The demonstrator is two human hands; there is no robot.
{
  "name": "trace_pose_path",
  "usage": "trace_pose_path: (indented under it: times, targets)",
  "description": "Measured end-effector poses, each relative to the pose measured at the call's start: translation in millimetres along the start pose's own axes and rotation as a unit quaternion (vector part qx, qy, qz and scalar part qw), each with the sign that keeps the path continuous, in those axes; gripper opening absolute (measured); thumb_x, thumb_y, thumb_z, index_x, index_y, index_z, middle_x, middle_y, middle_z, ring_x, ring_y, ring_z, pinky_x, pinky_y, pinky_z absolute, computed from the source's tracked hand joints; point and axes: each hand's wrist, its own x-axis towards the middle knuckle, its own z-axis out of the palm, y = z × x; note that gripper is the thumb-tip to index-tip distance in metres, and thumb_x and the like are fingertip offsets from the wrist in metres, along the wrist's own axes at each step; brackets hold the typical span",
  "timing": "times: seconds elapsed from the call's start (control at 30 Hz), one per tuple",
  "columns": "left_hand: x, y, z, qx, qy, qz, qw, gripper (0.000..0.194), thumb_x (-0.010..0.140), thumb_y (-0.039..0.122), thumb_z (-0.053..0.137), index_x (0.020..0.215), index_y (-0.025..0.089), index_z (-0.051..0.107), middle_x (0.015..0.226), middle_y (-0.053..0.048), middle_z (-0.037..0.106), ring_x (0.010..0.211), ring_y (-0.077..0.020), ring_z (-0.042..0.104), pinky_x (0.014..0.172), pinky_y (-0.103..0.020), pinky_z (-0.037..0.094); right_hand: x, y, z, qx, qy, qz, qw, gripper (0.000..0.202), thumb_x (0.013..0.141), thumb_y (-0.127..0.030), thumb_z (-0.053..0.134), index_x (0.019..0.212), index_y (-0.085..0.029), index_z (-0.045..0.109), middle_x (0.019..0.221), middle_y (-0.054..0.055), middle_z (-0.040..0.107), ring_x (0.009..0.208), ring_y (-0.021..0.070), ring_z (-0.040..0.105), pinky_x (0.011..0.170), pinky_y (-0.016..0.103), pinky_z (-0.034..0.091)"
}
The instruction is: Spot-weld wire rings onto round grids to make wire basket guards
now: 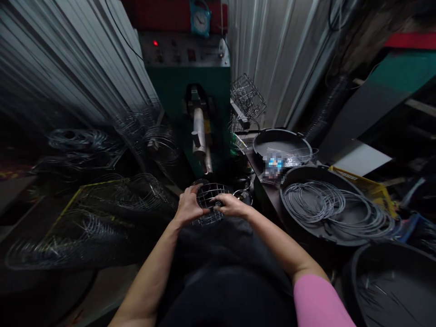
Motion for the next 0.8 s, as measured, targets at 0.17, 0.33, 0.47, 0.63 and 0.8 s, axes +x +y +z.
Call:
trace_pose_path:
  times: [0.17, 0.33, 0.47, 0.63, 0.8]
  targets:
    - [3, -3, 1.1, -0.010, -0.001, 0.001, 1.000, 0.089, 0.049, 0.033, 0.077, 0.128, 0.019, 0.040, 0.123, -0.010, 0.049, 0.114, -0.0286, 0.044, 0.096, -0.041, 0.035, 1, 2, 1, -0.019, 0.010, -0.032, 0.999, 0.027, 0.068, -0.010, 0.064, 0.093, -0.019, 0.068, 0.088, 0.006, 0.067, 0.083, 0.0192, 0.063, 0.077, 0.030, 0.048]
    - [8, -7, 2.6, -0.031, -0.005, -0.005, 0.999, 0.088, 0.048, 0.030, 0.077, 0.128, 0.021, 0.041, 0.123, -0.008, 0.049, 0.115, -0.0284, 0.044, 0.098, -0.041, 0.035, 7, 9, 5, -0.021, 0.020, -0.049, 0.998, 0.021, 0.070, -0.009, 0.062, 0.086, -0.020, 0.068, 0.082, 0.003, 0.066, 0.078, 0.0171, 0.062, 0.074, 0.028, 0.048]
    - [16, -11, 1.5, -0.044, -0.010, -0.004, 0.999, 0.088, 0.049, 0.028, 0.076, 0.128, 0.018, 0.040, 0.124, -0.010, 0.048, 0.116, -0.0282, 0.044, 0.099, -0.041, 0.035, 13, 14, 6, -0.048, 0.027, -0.078, 0.995, 0.016, 0.074, -0.011, 0.060, 0.086, -0.020, 0.068, 0.082, 0.005, 0.065, 0.076, 0.0166, 0.062, 0.070, 0.027, 0.049]
    - [28, -18, -1.6, -0.062, 0.005, -0.003, 0.998, 0.086, 0.049, 0.027, 0.076, 0.127, 0.018, 0.042, 0.122, -0.010, 0.049, 0.115, -0.0279, 0.045, 0.098, -0.041, 0.036, 26, 18, 4, -0.075, 0.034, -0.099, 0.992, 0.015, 0.076, -0.012, 0.060, 0.086, -0.020, 0.067, 0.083, 0.006, 0.065, 0.076, 0.0168, 0.063, 0.069, 0.026, 0.049]
    - [39, -26, -2.8, -0.066, 0.016, -0.010, 0.998, 0.087, 0.048, 0.026, 0.076, 0.128, 0.020, 0.041, 0.122, -0.009, 0.049, 0.115, -0.0280, 0.046, 0.097, -0.041, 0.037, 41, 18, 0, -0.083, 0.044, -0.102, 0.990, 0.014, 0.076, -0.012, 0.062, 0.085, -0.020, 0.067, 0.083, 0.006, 0.065, 0.076, 0.0167, 0.063, 0.069, 0.026, 0.048]
